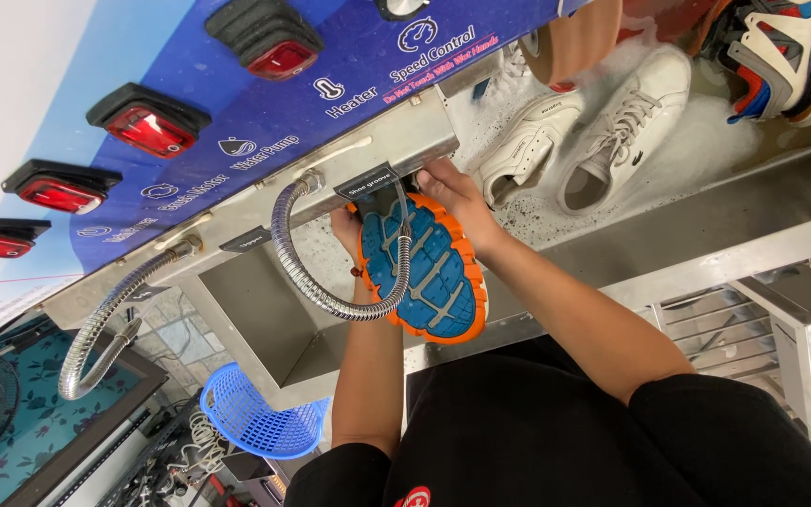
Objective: Washing and scrubbing a pair of sneakers using a specialized shoe-washing machine.
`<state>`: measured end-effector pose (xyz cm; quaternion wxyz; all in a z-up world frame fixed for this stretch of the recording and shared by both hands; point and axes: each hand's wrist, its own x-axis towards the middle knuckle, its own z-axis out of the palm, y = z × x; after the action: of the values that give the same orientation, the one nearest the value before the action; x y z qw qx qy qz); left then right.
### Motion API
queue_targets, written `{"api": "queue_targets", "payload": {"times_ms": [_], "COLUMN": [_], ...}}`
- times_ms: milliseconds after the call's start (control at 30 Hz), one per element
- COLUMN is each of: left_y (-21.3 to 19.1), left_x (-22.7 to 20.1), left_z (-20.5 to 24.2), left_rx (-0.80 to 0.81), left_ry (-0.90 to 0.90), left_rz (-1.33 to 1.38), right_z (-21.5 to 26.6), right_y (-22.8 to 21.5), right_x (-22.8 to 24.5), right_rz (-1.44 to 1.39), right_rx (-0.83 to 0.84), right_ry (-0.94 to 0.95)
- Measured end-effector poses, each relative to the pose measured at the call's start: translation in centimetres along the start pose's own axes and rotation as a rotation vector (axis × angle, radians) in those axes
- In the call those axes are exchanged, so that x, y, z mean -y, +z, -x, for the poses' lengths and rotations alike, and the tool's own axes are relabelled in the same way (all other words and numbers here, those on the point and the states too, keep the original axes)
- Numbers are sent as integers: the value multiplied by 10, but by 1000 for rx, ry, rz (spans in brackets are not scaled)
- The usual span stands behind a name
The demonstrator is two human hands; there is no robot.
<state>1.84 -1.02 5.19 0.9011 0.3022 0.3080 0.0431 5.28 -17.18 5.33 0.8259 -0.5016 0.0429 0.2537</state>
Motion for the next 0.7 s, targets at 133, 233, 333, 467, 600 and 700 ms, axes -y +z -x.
{"api": "queue_targets", "payload": {"times_ms": [133,233,333,467,600,700], "left_y": [-40,-42,-18,19,17,16], "left_x": [14,12,4,-2,-2,2], "left_z": [-5,3,13,34,47,51], "left_rx": [32,16,-58,42,97,101], "left_ry": [325,497,22,2,4,93], "left_rz": [-385,-748,-10,-6,-5,-16], "right_z": [7,16,25,36,46,51], "right_y": [-3,-9,-12,-13,-18,-17], "right_x": [-9,-32,-29,-16,-21,-12], "right_rz": [-35,-69,-83,9,-11,-91], "right_rx": [32,-63,-47,43,145,177], "right_ry": [-71,69,92,-30,-155,-152]}}
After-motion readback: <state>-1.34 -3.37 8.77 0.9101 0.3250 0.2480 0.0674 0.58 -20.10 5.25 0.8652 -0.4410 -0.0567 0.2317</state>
